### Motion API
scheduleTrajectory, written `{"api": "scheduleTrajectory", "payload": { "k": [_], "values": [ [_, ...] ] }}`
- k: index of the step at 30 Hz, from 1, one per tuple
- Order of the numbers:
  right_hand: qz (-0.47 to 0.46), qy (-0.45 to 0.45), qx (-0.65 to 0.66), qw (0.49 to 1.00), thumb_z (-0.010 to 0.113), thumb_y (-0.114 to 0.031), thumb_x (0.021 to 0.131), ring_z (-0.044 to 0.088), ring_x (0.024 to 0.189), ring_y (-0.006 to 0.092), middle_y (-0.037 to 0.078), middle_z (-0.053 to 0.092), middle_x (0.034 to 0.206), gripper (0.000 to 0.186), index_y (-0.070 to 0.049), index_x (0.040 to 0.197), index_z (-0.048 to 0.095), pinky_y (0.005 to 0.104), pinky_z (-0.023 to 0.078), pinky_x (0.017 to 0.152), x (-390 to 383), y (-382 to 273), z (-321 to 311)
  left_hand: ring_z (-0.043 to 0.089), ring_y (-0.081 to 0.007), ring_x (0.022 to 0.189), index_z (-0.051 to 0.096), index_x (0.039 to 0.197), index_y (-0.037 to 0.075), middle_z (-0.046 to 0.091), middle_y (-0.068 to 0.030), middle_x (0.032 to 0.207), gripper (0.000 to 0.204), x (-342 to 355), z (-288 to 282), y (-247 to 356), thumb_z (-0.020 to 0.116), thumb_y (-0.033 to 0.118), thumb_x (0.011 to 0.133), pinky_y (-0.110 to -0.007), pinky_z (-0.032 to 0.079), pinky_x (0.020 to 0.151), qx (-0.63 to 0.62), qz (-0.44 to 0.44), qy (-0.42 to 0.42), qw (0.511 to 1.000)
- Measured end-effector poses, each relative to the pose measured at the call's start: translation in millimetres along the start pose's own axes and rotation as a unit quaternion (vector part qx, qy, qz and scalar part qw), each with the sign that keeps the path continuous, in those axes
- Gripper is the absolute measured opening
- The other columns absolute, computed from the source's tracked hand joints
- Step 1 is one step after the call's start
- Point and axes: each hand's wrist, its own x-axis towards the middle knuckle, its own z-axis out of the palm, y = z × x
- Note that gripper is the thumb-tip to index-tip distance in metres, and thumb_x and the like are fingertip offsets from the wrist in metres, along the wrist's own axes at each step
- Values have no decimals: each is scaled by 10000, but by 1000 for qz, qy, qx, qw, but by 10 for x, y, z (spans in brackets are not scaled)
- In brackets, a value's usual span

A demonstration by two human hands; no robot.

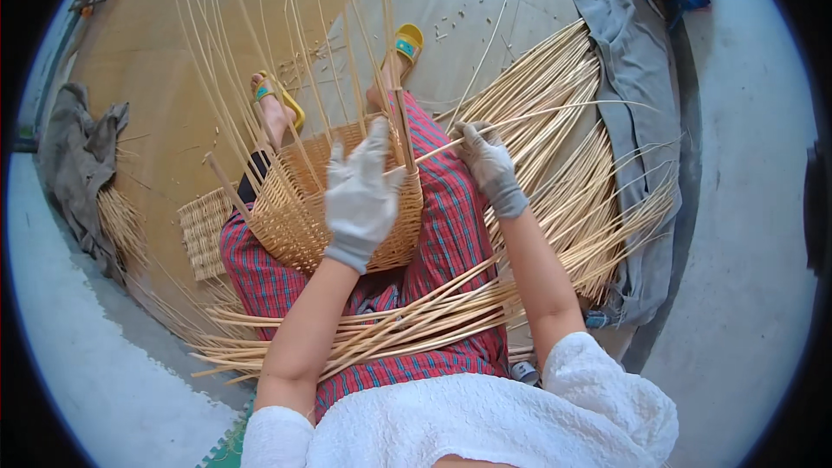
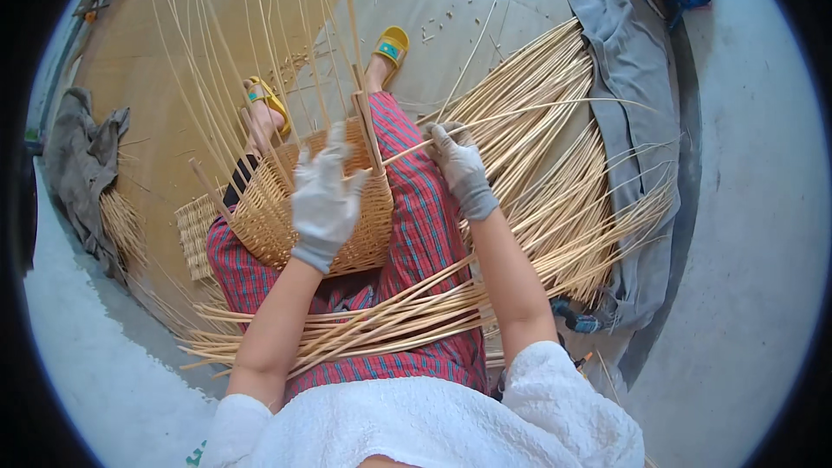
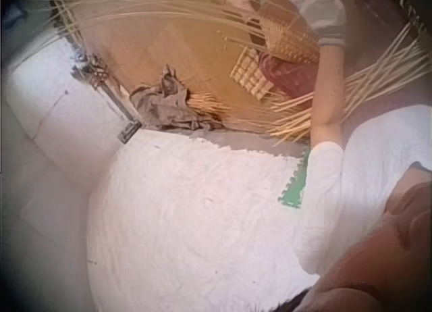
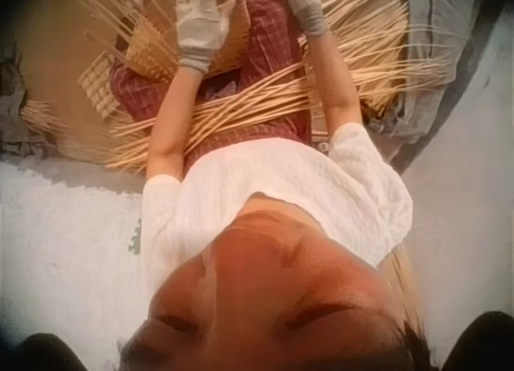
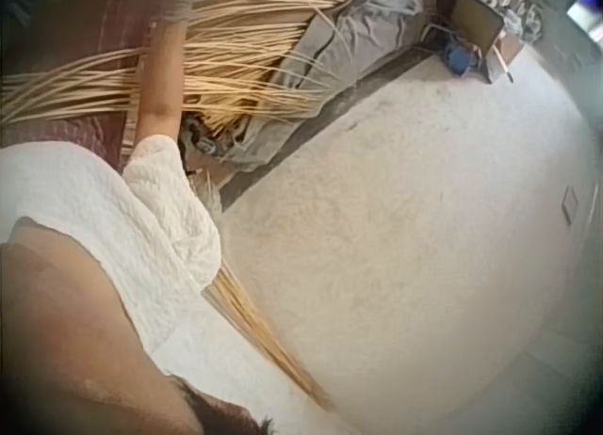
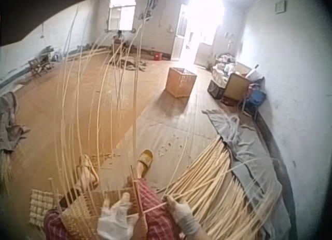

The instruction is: The person sits on the floor and weaves a basket using thin bamboo strips. They select strips from a pile, interlace them into the basket frame, and periodically tap the structure to tighten the weave.

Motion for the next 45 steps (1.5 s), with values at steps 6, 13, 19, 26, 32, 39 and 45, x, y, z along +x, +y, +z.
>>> {"api": "scheduleTrajectory", "payload": {
  "k": [6, 13, 19, 26, 32, 39, 45],
  "values": [
    [-1, 7, 405, 914, 404, -576, 1024, 533, 638, 193, 32, 564, 694, 593, -46, 882, 629, 366, 532, 691, 76, -252, 292, 667, -318, 906, 158, 1619, 148, 709, -111, 1000, 988, -73, 368, 164, 766, 279, 852, -450, 488, 890, -131, -189, -175, 957],
    [-141, -172, 197, 955, 349, -586, 1029, 299, 475, 133, -27, 307, 523, 582, -115, 742, 534, 324, 312, 496, -752, -450, 662, 675, -283, 727, 216, 1612, 192, 705, -88, 836, 968, -267, 549, 114, 775, 189, 822, -420, 527, 755, -139, -185, -99, 968],
    [-376, -188, -415, 807, 540, -175, 999, 632, 840, 245, 79, 643, 906, 154, -71, 993, 654, 388, 507, 747, -1427, 525, 1436, 678, -288, 757, 199, 1614, 156, 710, -91, 869, 939, -252, 558, 91, 753, 295, 868, -433, 517, 722, -87, -195, -153, 965],
    [-91, -211, -237, 944, 748, -278, 894, 639, 1018, 183, 63, 670, 1127, 478, -7, 1251, 585, 321, 485, 940, -746, -391, 1557, 651, -183, 967, 509, 1314, 36, 649, -57, 1059, 477, -476, 232, -153, 712, 272, 953, -351, 553, 923, -581, -288, 202, 734],
    [-57, -204, -697, 686, 878, -565, 658, 660, 953, 277, 144, 675, 948, 671, -35, 988, 634, 390, 519, 848, -316, -225, 1231, 658, -144, 713, 641, 1039, 27, 657, -42, 759, 398, -608, -242, -1095, 650, 419, 979, -293, 571, 710, -568, -396, 71, 718],
    [-172, -22, -680, 713, 735, -468, 855, 627, 989, 389, 221, 651, 962, 482, -34, 1033, 623, 470, 500, 874, -501, 174, 1423, 722, -239, 874, 598, 1239, 1, 723, -144, 948, 525, 1277, 144, -849, 598, 465, 993, -364, 574, 796, -245, -129, -11, 961],
    [-177, 101, -648, 734, 606, -294, 927, 678, 910, 426, 242, 688, 1008, 314, -77, 1152, 578, 529, 526, 794, -406, 385, 1571, 581, -420, 1241, 414, 1478, 92, 627, -229, 1318, 733, 1542, 164, -269, 642, 491, 907, -438, 466, 1040, -196, -64, -208, 956]
  ]
}}
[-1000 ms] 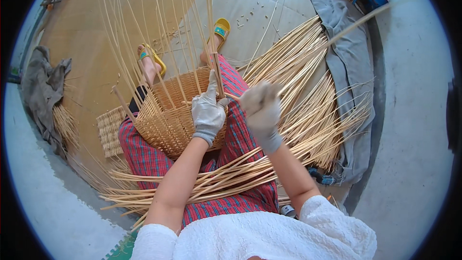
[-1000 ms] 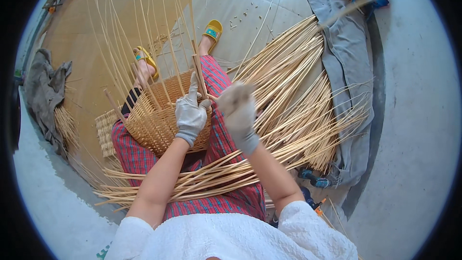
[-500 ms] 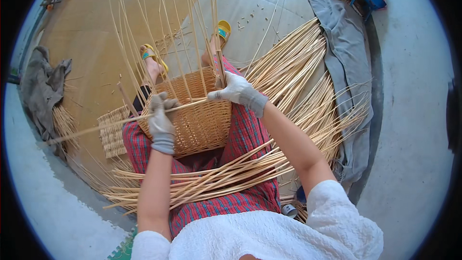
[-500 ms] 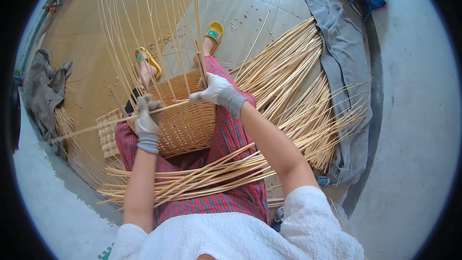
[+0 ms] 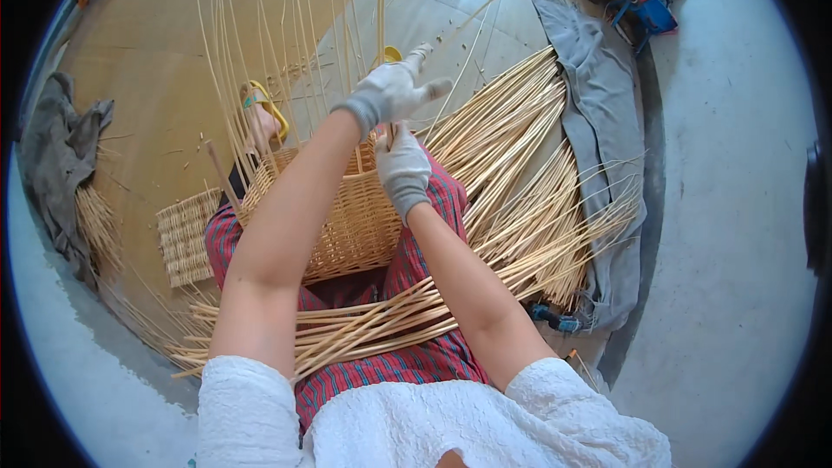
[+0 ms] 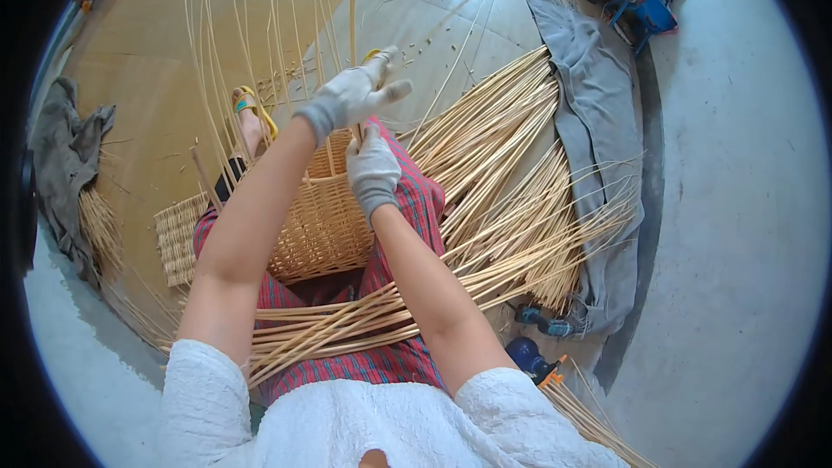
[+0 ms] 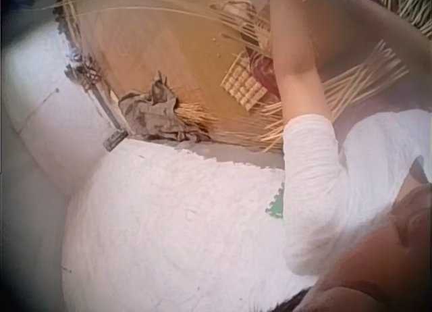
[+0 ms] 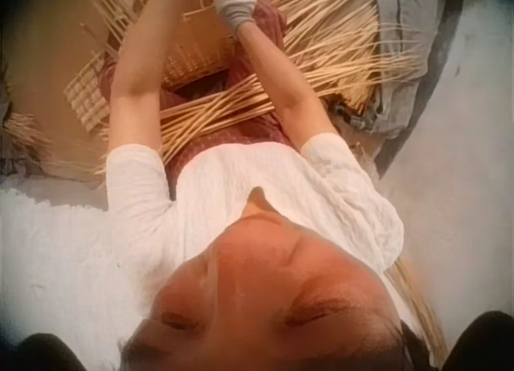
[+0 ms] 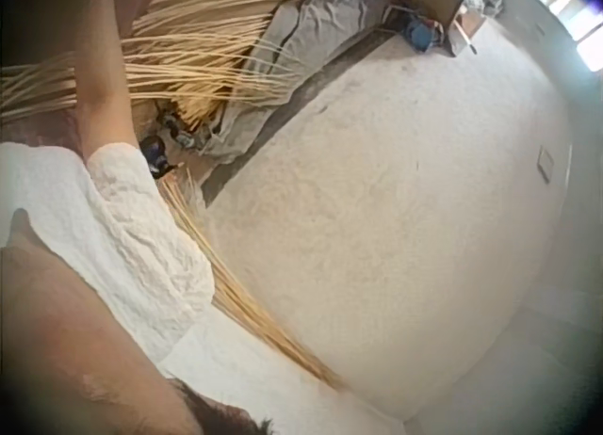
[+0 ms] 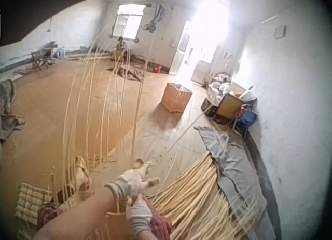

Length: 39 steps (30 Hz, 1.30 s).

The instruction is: The person sits on the floor and weaves a basket using thin bamboo strips. They select strips from a pile, interlace them into the basket frame, and periodically tap the structure to tighten the weave.

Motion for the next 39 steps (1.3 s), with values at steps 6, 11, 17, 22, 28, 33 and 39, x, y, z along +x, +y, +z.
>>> {"api": "scheduleTrajectory", "payload": {
  "k": [6, 11, 17, 22, 28, 33, 39],
  "values": [
    [-6, -12, 5, 1000, 626, -239, 883, 685, 930, 416, 235, 703, 983, 297, -108, 1149, 622, 514, 534, 815, 50, 221, -53, 642, -340, 1143, 609, 1282, 64, 668, -187, 1220, 403, -2022, -190, 142, 649, 259, 931, -426, 499, 997, -71, 14, -54, 996],
    [-121, -48, 155, 979, 715, -223, 879, 672, 786, 395, 208, 669, 839, 216, -86, 1024, 631, 463, 530, 722, -285, 629, -108, 664, -348, 1029, 643, 1227, 141, 691, -144, 1105, 404, -3602, 80, 266, 714, 338, 881, -411, 527, 887, -47, -87, -225, 969],
    [-153, -82, 138, 975, 718, -151, 904, 650, 782, 224, 128, 668, 879, 263, -24, 1116, 628, 367, 516, 726, -773, 335, -766, 704, -313, 865, 749, 1005, 125, 730, -134, 915, 175, -3586, 171, -264, 699, 234, 877, -401, 556, 788, -23, -113, -92, 989],
    [48, -390, 359, 846, 595, -247, 1015, 614, 726, 97, 21, 644, 836, 314, -16, 1228, 590, 249, 484, 602, -1524, 359, -1150, 689, -264, 856, 744, 1023, 113, 723, -75, 890, 216, -2993, 89, -174, 610, 95, 854, -389, 527, 791, 128, 25, 166, 977],
    [71, -481, 313, 816, 533, -382, 1029, 625, 749, 93, 24, 652, 856, 454, -5, 1280, 568, 227, 496, 601, -1445, 270, -1193, 693, -246, 872, 681, 1062, 132, 720, -48, 943, 240, -2936, 49, 189, 628, 90, 831, -384, 529, 748, 177, 42, 96, 979],
    [202, -414, 514, 724, 627, -223, 997, 656, 875, 132, 55, 676, 1003, 285, -38, 1213, 606, 265, 552, 683, -1743, 286, -788, 698, -280, 796, 643, 1044, 113, 720, -72, 873, 212, -2955, 38, 18, 628, 53, 841, -396, 538, 695, 127, -23, 24, 991],
    [-27, -265, 566, 780, 643, -69, 973, 698, 944, 182, 108, 711, 1029, 114, -49, 1083, 618, 322, 595, 833, -1915, 443, -904, 726, -242, 858, 685, 1019, 26, 735, -112, 928, 244, -2871, -161, -434, 576, -71, 823, -349, 574, 778, 8, -80, -29, 996]
  ]
}}
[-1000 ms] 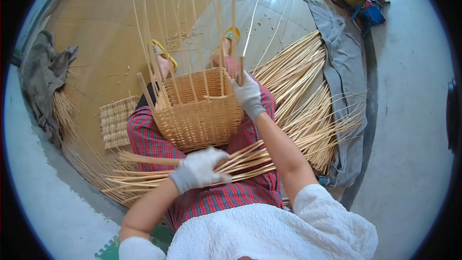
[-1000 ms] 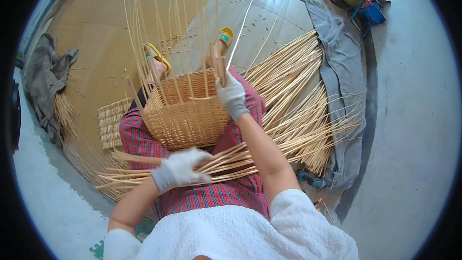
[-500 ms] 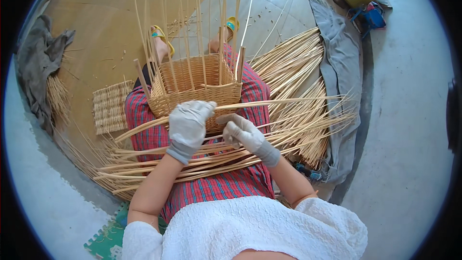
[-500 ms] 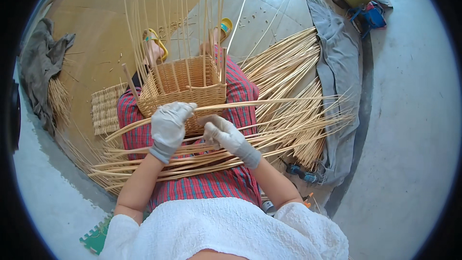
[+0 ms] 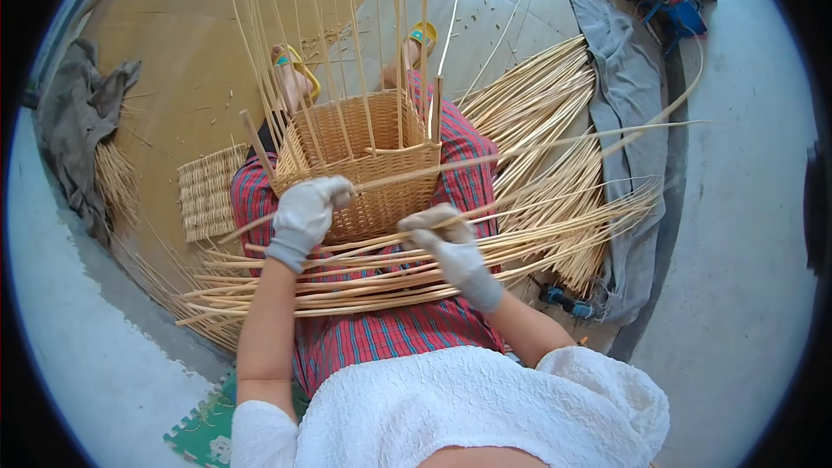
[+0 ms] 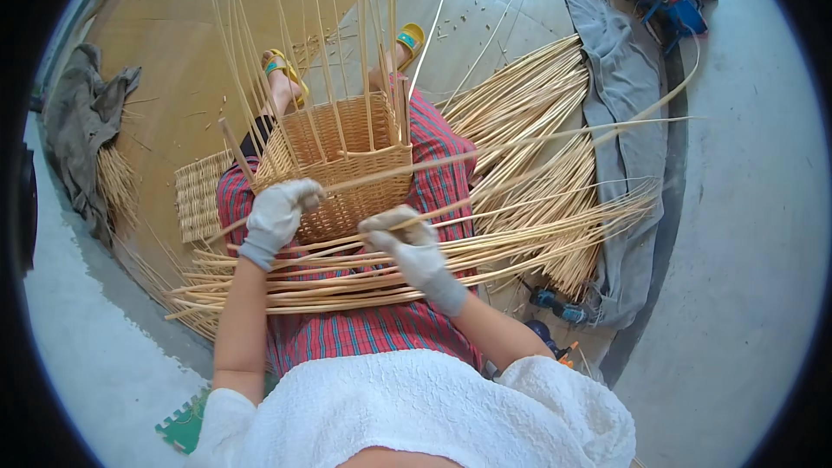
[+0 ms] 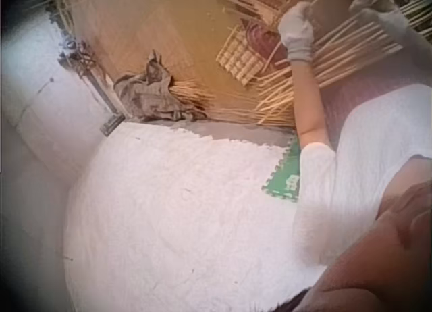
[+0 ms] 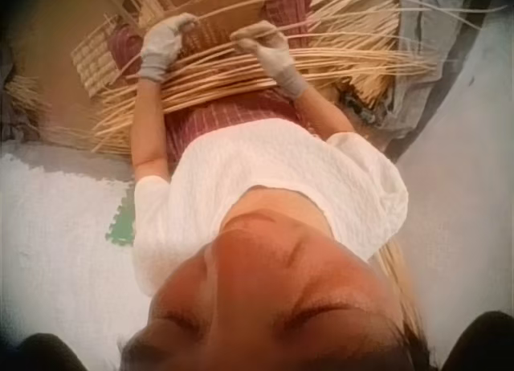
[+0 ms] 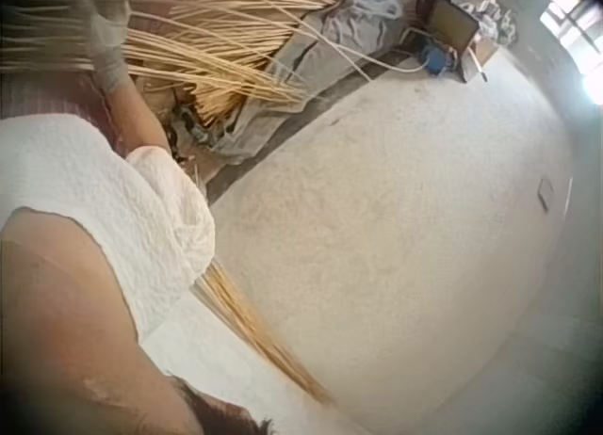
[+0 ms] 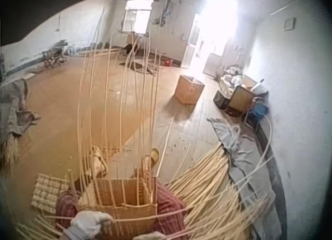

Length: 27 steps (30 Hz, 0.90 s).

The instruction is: The person sits on the floor and weaves a basket using thin bamboo strips. They select strips from a pile, interlace them into the basket frame, and periodically tap the structure to tighten the weave.

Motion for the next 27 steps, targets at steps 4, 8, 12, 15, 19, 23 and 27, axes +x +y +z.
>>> {"api": "scheduleTrajectory", "payload": {
  "k": [4, 8, 12, 15, 19, 23, 27],
  "values": [
    [-178, 47, -74, 980, 591, -85, 1001, 690, 917, 188, 102, 712, 1005, 94, -79, 1089, 623, 331, 597, 797, 384, -915, -845, 719, -192, 883, 707, 1067, 40, 733, -114, 958, 396, -202, 324, -532, 527, -174, 787, -312, 572, 841, -194, -28, -30, 980],
    [-203, 132, 2, 970, 590, -81, 1004, 680, 962, 198, 95, 694, 1027, 99, -79, 1097, 624, 356, 600, 829, 435, -1215, -1308, 721, -249, 873, 714, 1034, 65, 729, -113, 914, 224, -175, 400, -419, 630, -34, 851, -345, 572, 781, -21, 12, -58, 998],
    [-132, 189, -44, 972, 590, -68, 1003, 680, 963, 198, 91, 692, 1032, 95, -78, 1092, 623, 356, 598, 861, 495, -790, -1409, 692, -307, 935, 703, 1070, 83, 708, -137, 964, 213, -128, 525, -186, 720, 100, 858, -375, 558, 805, 25, 71, -25, 997],
    [-98, 157, -30, 982, 583, -50, 1003, 677, 980, 193, 99, 689, 1043, 90, -67, 1086, 613, 346, 596, 868, 512, -458, -1653, 653, -354, 1052, 607, 1300, 139, 671, -143, 1184, 377, -62, 635, -165, 649, 128, 925, -419, 528, 899, -204, 36, 153, 966],
    [-54, 132, -74, 987, 577, -72, 1014, 674, 997, 191, 94, 680, 1072, 99, -69, 1113, 589, 333, 580, 900, 617, -493, -1757, 631, -377, 1118, 411, 1502, 157, 609, -166, 1322, 626, 221, 512, -75, 636, 94, 921, -421, 518, 954, -133, -108, 173, 970],
    [-27, 92, -89, 991, 558, -87, 1030, 674, 1015, 191, 82, 676, 1072, 83, -77, 1111, 576, 336, 573, 915, 759, -640, -1804, 643, -361, 1013, 354, 1534, 131, 615, -200, 1307, 629, 396, 616, 57, 613, 165, 962, -418, 530, 860, -30, -60, 271, 960],
    [-38, 77, -77, 993, 562, -66, 1023, 677, 1017, 192, 79, 681, 1052, 68, -76, 1089, 579, 343, 580, 909, 782, -621, -1828, 621, -201, 485, 492, 1396, 57, 678, -164, 1052, 496, 879, 603, 338, 549, 377, 1020, -326, 512, 436, -285, -297, 29, 911]
  ]
}}
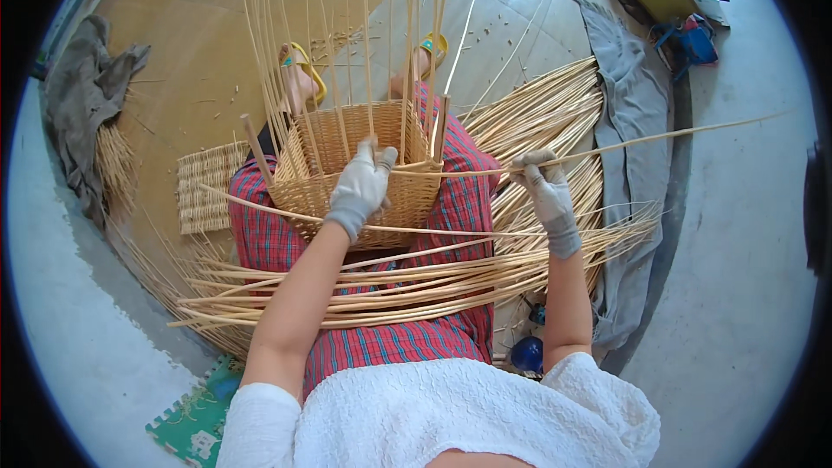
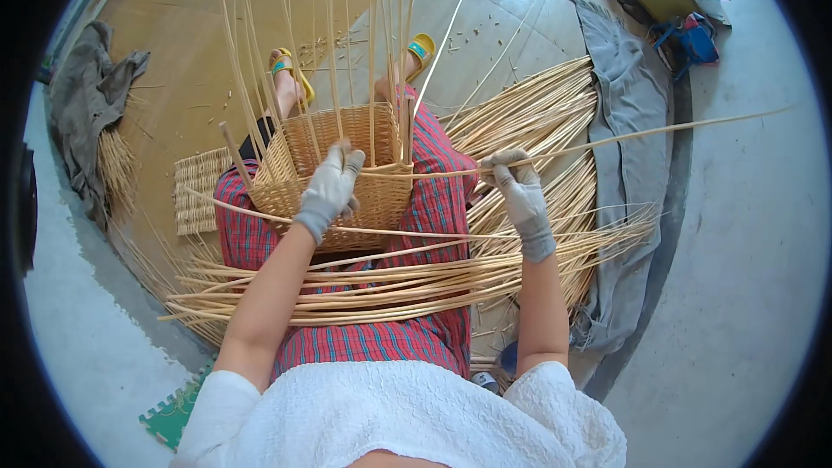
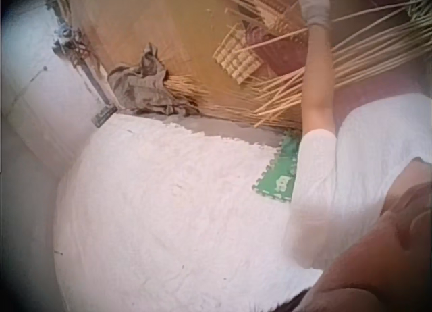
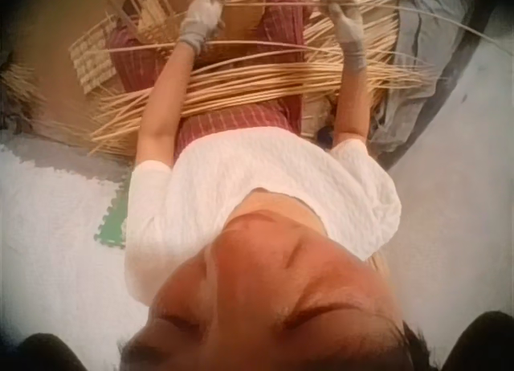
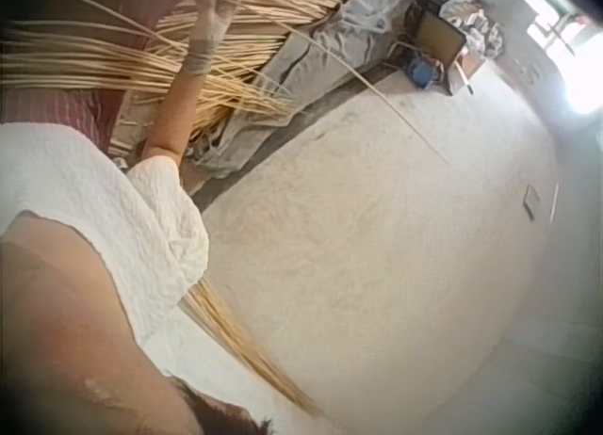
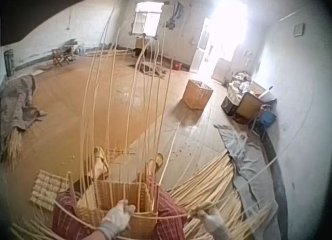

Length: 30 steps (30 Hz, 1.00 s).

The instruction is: The person sits on the floor and weaves a basket using thin bamboo strips. They select strips from a pile, interlace them into the basket frame, and periodically tap the structure to tighten the weave.

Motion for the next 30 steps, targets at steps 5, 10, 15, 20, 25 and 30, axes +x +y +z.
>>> {"api": "scheduleTrajectory", "payload": {
  "k": [5, 10, 15, 20, 25, 30],
  "values": [
    [-26, 60, -26, 998, 587, -48, 1004, 680, 1011, 194, 84, 685, 1037, 68, -75, 1065, 580, 332, 583, 895, -36, -97, 364, 565, -115, 515, 571, 1128, 64, 624, -31, 845, 215, 117, -186, -216, 607, 234, 1003, -295, 481, 461, 20, 113, -127, 985],
    [-150, -8, -76, 986, 588, -4, 980, 666, 996, 190, 98, 691, 987, 52, -45, 1001, 564, 322, 559, 860, 120, 104, 1183, 545, -127, 719, 614, 1035, 57, 605, -14, 815, 91, 283, 44, -616, 642, 122, 977, -290, 490, 712, 7, 228, -22, 973],
    [-258, -9, -457, 851, 626, 29, 898, 662, 1013, 232, 114, 684, 1129, 411, -86, 1290, 575, 297, 526, 869, 1169, 8, 1942, 615, -216, 757, 612, 971, 25, 647, -110, 811, 152, 152, 211, -407, 597, 173, 1005, -335, 498, 760, 33, 191, 98, 976],
    [-269, 97, -182, 941, 581, -34, 962, 587, 980, 164, 37, 639, 1109, 525, -111, 1470, 472, 261, 485, 875, 1419, 460, 2515, 649, -411, 865, 598, 967, 21, 676, -231, 924, 175, 371, 259, -424, 552, 187, 1000, -435, 502, 762, 22, 216, 143, 966],
    [-262, 129, -123, 948, 510, -77, 1035, 644, 1081, 200, 129, 630, 1273, 370, -56, 1402, 478, 321, 503, 970, 811, 377, 2467, 643, -189, 730, 614, 930, 39, 655, -101, 773, 125, 238, 219, -321, 583, 147, 983, -371, 517, 694, -114, 74, 34, 990],
    [-195, 160, -89, 964, 406, -109, 1081, 671, 972, 177, 86, 624, 1012, 138, -63, 1197, 463, 345, 570, 898, 48, 675, 1324, 486, -52, 594, 624, 940, 72, 601, 32, 740, 53, 349, 363, -433, 669, 95, 956, -267, 441, 528, -117, 95, 48, 987]
  ]
}}
